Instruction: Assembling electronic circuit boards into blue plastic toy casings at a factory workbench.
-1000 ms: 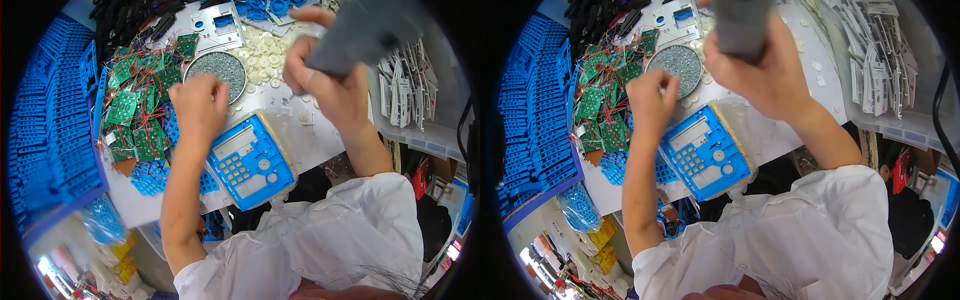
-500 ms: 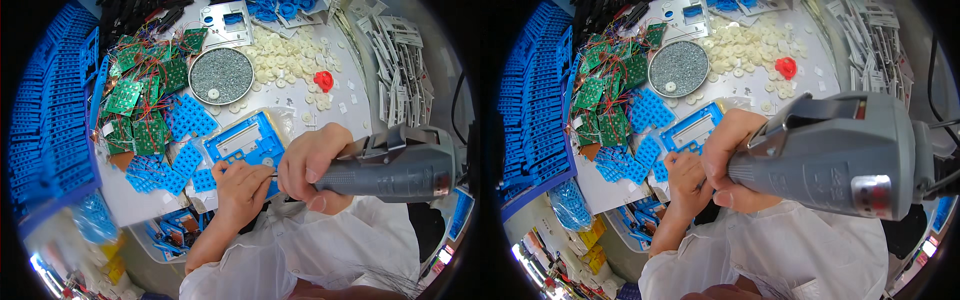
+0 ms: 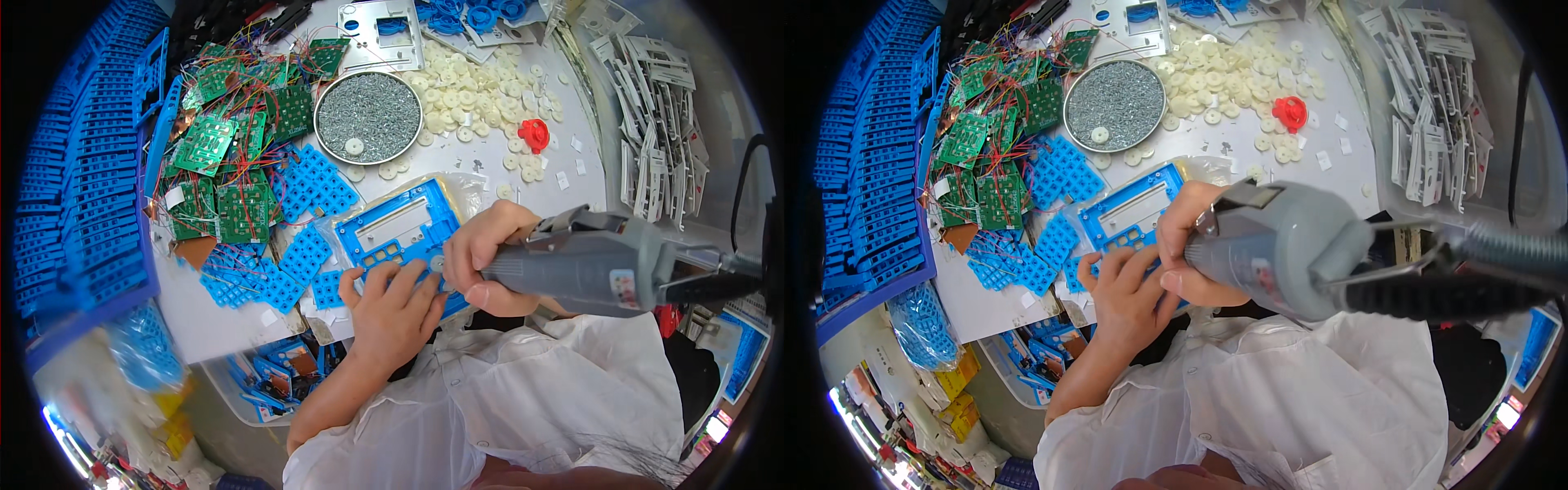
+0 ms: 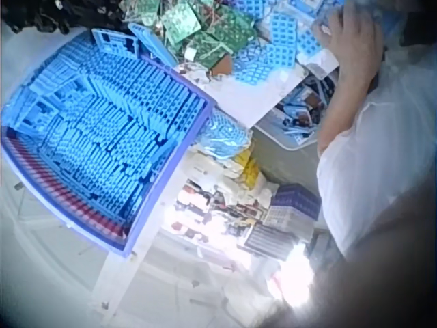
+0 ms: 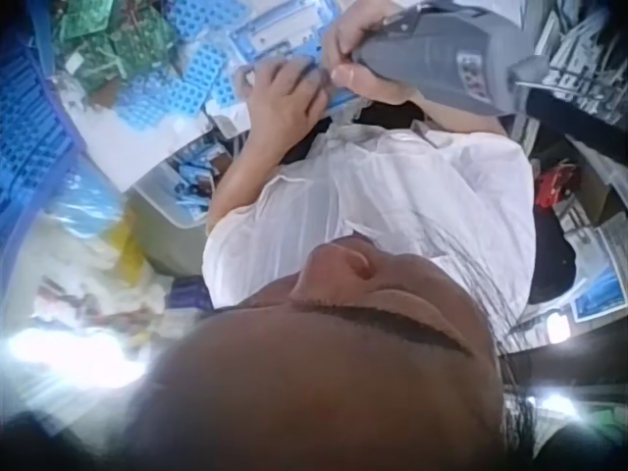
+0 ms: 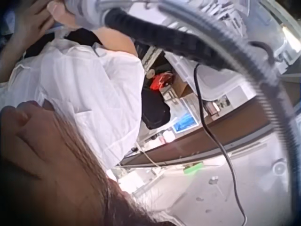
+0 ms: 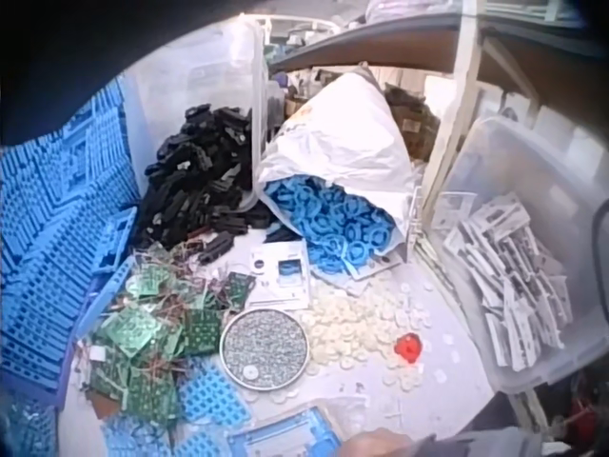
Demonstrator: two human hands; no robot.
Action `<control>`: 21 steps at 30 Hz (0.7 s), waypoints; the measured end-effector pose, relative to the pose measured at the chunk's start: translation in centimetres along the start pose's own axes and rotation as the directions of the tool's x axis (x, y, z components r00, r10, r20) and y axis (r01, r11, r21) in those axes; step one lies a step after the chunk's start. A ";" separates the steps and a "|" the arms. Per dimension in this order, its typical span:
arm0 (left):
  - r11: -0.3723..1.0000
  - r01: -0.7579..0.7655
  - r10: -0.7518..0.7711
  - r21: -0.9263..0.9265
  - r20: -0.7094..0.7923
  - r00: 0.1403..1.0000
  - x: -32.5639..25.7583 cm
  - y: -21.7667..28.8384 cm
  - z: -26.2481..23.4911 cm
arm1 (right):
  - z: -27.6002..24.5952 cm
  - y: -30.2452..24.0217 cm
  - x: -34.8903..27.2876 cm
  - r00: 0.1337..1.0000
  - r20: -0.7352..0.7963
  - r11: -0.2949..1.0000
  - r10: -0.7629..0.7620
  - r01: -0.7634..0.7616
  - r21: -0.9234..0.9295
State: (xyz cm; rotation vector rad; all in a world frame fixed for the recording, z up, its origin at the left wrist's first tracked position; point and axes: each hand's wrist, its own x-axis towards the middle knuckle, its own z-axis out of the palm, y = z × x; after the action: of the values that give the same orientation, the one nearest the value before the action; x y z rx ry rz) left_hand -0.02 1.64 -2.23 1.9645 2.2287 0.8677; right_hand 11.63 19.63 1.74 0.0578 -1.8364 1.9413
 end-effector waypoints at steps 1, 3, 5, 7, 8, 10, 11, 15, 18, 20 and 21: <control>1.000 0.005 -0.005 0.002 0.008 1.000 -0.1 -0.1 0.2 | 0.1 0.3 -0.1 1.000 0.000 1.000 0.015 -0.015 -0.005; 1.000 0.014 -0.014 0.006 0.024 1.000 -0.1 0.0 0.7 | 0.5 0.6 -0.2 0.999 -0.010 0.997 0.045 -0.044 0.059; 1.000 0.010 -0.010 0.017 0.035 0.999 0.3 0.1 0.7 | 0.5 0.5 -0.3 1.000 -0.002 1.000 0.020 -0.020 0.016; 0.999 0.021 -0.022 0.034 0.047 0.999 0.2 0.2 0.8 | 0.6 1.1 -0.4 0.999 0.014 0.998 -0.037 0.038 -0.048; 0.998 0.035 -0.037 0.046 0.054 0.998 -0.1 0.2 0.9 | 0.9 1.9 -0.5 0.996 0.029 0.992 -0.082 0.085 -0.089; 0.997 0.051 -0.054 0.052 0.057 0.997 -0.4 0.2 1.2 | 2.1 3.6 -1.0 0.989 -0.052 0.986 -0.136 0.130 -0.107; 0.997 0.053 -0.056 0.048 0.053 0.997 -0.4 0.2 1.3 | 2.0 3.6 -0.9 0.987 -0.012 0.978 -0.163 0.160 -0.134; 0.997 0.076 -0.077 0.024 0.042 0.996 -0.4 0.4 1.3 | 1.4 3.3 0.0 0.982 0.109 0.983 -0.152 0.161 -0.084; 1.000 0.028 -0.029 0.012 0.091 0.995 0.3 0.5 0.6 | 0.0 2.3 -0.5 0.998 0.065 1.000 0.006 -0.007 0.005; 0.992 0.065 -0.055 -0.112 0.092 0.994 0.0 0.2 0.1 | -0.6 0.5 0.4 0.998 -0.034 0.986 0.050 -0.044 0.164; 0.988 0.100 -0.092 -0.118 0.070 0.993 -0.2 -0.3 -0.6 | -1.2 -0.5 1.6 0.997 -0.076 0.974 0.000 0.017 0.226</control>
State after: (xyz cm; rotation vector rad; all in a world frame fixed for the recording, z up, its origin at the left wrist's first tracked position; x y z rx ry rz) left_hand -0.46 1.18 -1.91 1.7909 2.1604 0.8920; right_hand 10.69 21.30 2.63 0.0633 -1.5571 2.1095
